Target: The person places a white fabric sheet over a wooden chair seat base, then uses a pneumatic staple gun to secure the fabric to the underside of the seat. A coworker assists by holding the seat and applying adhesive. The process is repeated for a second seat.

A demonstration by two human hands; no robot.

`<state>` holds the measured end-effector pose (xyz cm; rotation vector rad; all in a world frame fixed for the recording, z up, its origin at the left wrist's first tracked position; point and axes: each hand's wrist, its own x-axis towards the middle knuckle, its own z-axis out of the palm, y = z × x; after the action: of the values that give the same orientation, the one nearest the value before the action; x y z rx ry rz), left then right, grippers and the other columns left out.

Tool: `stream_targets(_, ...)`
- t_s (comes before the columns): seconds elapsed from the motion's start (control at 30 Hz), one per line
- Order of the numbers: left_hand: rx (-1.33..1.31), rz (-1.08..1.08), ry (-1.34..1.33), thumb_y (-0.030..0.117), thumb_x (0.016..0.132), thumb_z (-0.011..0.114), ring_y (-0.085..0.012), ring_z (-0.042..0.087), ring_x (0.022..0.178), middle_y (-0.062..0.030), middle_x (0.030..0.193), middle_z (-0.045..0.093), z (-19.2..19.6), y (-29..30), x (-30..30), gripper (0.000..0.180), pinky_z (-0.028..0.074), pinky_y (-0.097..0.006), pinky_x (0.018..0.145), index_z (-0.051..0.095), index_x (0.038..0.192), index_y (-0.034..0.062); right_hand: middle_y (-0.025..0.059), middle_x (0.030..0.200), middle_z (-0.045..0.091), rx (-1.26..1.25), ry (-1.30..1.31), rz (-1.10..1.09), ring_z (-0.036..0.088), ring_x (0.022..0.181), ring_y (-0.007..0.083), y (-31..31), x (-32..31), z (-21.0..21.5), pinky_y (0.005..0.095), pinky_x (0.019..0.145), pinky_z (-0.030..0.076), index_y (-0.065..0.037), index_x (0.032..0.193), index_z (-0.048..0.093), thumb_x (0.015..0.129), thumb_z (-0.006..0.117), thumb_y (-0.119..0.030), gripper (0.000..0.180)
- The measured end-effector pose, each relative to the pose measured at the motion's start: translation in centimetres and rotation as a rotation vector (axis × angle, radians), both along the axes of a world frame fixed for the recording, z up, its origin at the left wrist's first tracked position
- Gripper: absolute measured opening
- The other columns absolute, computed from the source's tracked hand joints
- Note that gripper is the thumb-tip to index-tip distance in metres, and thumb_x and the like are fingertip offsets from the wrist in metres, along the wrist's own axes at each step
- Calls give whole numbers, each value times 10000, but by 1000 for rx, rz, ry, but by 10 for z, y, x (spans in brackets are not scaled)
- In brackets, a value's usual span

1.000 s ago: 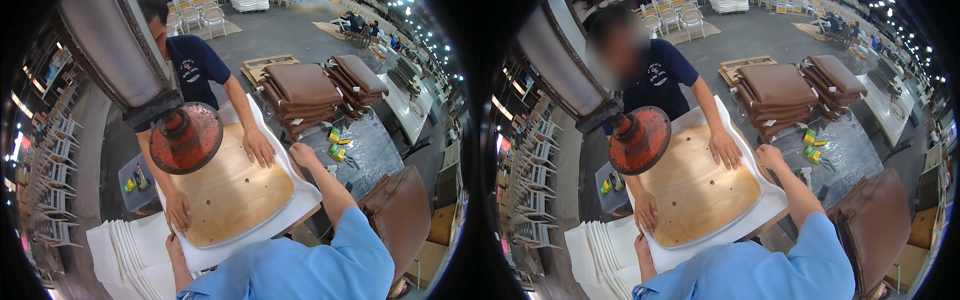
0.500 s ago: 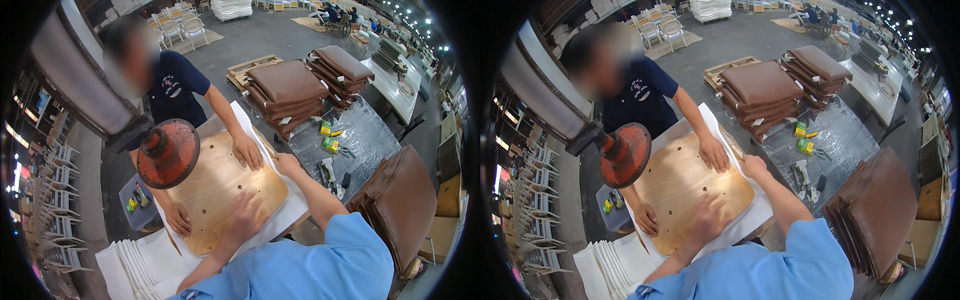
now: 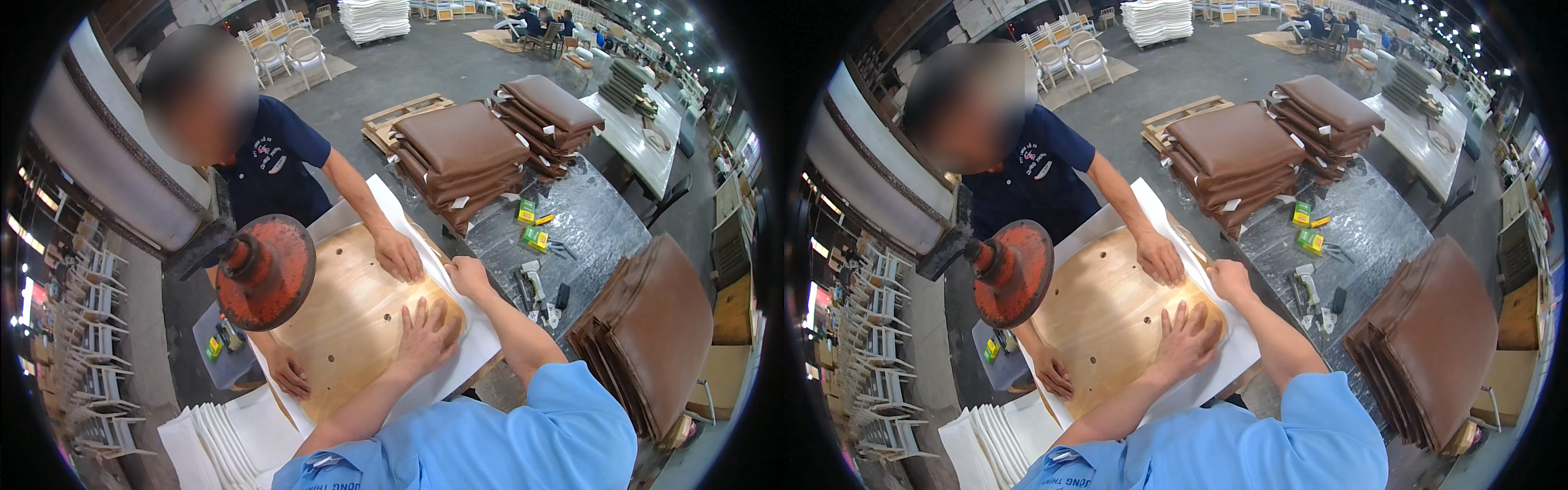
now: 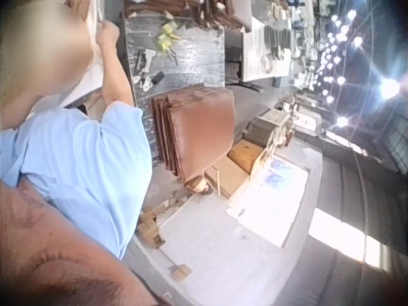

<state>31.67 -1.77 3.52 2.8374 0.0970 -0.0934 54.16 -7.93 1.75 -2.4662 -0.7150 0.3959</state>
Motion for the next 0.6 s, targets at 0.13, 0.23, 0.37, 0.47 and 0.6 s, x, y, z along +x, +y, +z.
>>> stream_targets(0.13, -27, 1, -123, 473, 968, 774, -584, 243, 1638, -204, 1785, 322, -2, 1, -3, 692, 151, -863, 1249, 553, 1602, 309, 262, 1087, 794, 6, 29, 105, 755, 1083, 470, -8, 1, 1, 551, 968, 588, -16, 1076, 816, 1042, 672, -349, 365)
stream_targets(0.23, -33, -1, -142, 479, 975, 762, -585, 247, 1637, -211, 1776, 343, -9, 1, -7, 675, 142, -861, 1253, 560, 1594, 304, 256, 1080, 794, -46, 21, 201, 753, 1069, 478, -21, 2, -1, 560, 951, 588, -26, 1077, 823, 1030, 652, -320, 342)
stream_targets(0.37, -31, -17, -135, 488, 986, 746, -594, 258, 1629, -213, 1765, 373, -18, 0, -4, 625, 135, -857, 1256, 602, 1557, 280, 256, 1065, 788, -41, -24, 152, 747, 1060, 485, -26, 2, -11, 568, 943, 585, -54, 1045, 835, 1010, 620, -252, 294)
stream_targets(0.47, -174, 45, -246, 443, 1023, 701, -544, 339, 1609, -218, 1719, 444, -11, 3, -9, 569, 218, -769, 1278, 626, 1538, 210, 294, 1142, 769, -101, 30, 146, 737, 1117, 492, -27, 5, -18, 561, 977, 572, -17, 1122, 797, 1008, 578, -170, 291)
stream_targets(0.6, -347, 330, -579, 394, 1068, 672, -448, 493, 1494, -222, 1573, 569, 10, 30, -82, 524, 376, -605, 1244, 643, 1502, 102, 226, 1048, 796, -35, 231, 263, 764, 998, 327, -53, 13, -23, 440, 922, 567, 56, 1110, 750, 1016, 666, -233, 316)
